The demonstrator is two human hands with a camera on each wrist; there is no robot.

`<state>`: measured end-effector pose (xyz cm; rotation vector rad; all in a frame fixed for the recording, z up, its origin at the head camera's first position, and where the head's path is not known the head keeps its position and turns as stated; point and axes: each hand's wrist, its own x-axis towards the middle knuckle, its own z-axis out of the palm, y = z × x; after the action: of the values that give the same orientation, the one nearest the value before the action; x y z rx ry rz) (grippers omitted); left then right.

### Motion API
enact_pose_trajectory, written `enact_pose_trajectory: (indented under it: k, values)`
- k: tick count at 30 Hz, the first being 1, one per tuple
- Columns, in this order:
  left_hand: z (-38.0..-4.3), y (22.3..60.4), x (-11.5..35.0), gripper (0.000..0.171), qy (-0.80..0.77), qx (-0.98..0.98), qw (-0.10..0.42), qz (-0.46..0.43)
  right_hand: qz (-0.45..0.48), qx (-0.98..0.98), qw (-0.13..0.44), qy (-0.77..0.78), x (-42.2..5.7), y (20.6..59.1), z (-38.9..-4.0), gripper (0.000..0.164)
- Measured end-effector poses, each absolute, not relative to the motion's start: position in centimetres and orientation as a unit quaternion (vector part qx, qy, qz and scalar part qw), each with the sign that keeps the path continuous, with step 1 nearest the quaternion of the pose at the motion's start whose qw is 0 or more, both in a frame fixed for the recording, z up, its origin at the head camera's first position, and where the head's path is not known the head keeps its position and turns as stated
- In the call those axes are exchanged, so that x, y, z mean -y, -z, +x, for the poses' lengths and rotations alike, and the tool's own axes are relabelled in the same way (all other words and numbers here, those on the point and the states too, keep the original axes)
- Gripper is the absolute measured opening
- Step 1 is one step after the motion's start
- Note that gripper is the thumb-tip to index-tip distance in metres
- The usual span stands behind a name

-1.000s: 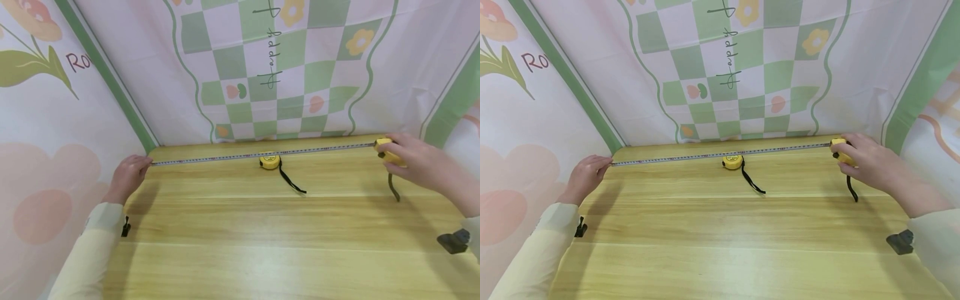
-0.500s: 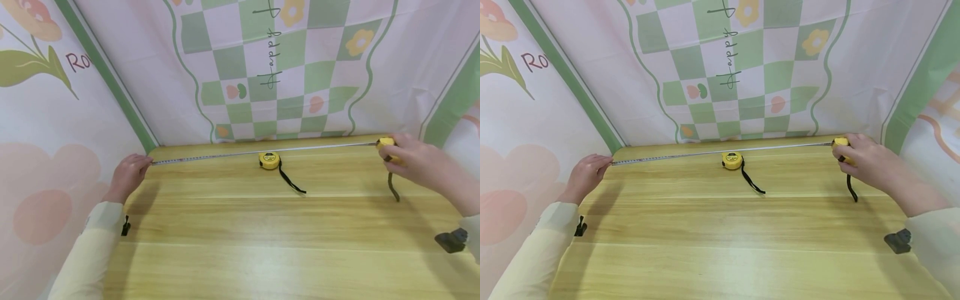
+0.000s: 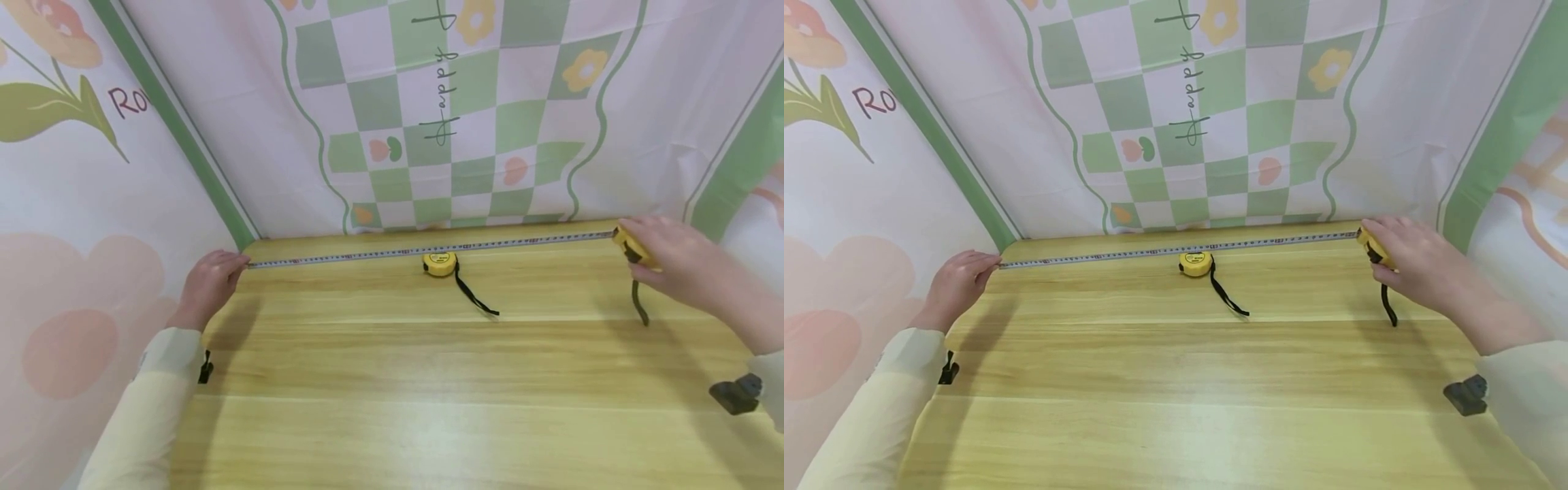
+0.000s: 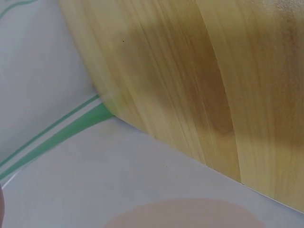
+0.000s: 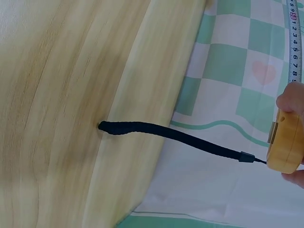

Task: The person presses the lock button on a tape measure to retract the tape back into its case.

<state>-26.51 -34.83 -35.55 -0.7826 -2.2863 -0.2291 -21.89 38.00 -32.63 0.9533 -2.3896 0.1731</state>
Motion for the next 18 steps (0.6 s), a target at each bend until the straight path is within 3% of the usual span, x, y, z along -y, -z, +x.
enact_pose_trajectory:
  k: [4,18]
  values:
    - [-26.52,35.42,34.78,0.024,0.089,0.883,0.349,-0.302,0.396,0.855,0.328,-0.063,-38.22,32.93,-22.35,0.080]
    - [-26.64,35.46,34.43,0.022,0.089,0.877,0.358,-0.309,0.429,0.830,0.349,-0.070,-38.69,33.47,-22.32,0.076]
